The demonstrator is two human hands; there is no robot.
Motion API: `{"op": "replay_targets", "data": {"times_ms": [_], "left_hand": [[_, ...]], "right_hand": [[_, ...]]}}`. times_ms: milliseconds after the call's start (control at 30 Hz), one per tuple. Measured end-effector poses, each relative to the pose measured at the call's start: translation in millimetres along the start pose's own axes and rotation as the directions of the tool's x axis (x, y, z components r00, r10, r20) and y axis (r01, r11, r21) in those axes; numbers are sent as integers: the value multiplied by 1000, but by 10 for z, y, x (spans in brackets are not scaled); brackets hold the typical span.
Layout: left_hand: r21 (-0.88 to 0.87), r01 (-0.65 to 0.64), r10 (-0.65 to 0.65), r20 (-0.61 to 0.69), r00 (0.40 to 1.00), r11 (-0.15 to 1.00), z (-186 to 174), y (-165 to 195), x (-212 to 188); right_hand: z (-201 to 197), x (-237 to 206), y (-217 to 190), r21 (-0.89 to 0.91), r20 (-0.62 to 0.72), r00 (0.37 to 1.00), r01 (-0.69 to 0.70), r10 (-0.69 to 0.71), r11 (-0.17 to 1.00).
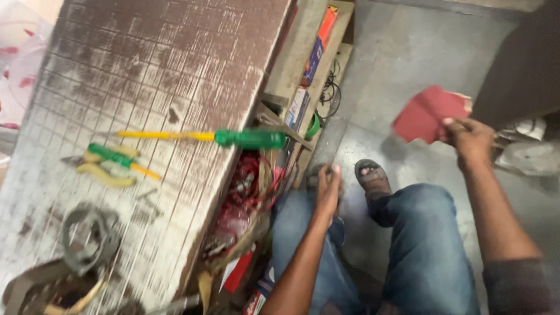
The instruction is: The person sits at a workbench and disassembles a small electric motor. They unscrew screws from the motor housing with a screwdriver, pry the housing open, remove the rotor and end bell, separate the stator from its mounting, and sand a motor part by hand with a piece of sandpaper.
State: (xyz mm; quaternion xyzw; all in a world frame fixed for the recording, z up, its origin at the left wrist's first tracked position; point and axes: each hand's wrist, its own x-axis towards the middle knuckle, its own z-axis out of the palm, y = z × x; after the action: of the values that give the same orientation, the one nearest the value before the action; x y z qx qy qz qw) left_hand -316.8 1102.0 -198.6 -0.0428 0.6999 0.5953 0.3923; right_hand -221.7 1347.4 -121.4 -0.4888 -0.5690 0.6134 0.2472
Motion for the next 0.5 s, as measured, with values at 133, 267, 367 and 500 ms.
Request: {"op": "replay_targets", "data": {"times_ms": [133, 267, 367, 500], "left_hand": [[-57, -106, 110, 73, 991, 993, -93, -33, 308], [-119, 99, -87, 97, 991, 988, -169, -154, 554], [-68, 257, -254, 50, 966, 964, -217, -265, 777], [-109, 260, -256, 52, 965, 959, -201, -373, 806]], "right_hand": [[392, 926, 286, 299, -188, 947, -196, 259, 934], [1234, 1646, 641, 517, -295, 863, -217, 410, 828], [2015, 2125, 841, 685, 165, 966, -258, 200, 682], [2658, 2295, 998, 283, 464, 830, -470, 309, 836]]}}
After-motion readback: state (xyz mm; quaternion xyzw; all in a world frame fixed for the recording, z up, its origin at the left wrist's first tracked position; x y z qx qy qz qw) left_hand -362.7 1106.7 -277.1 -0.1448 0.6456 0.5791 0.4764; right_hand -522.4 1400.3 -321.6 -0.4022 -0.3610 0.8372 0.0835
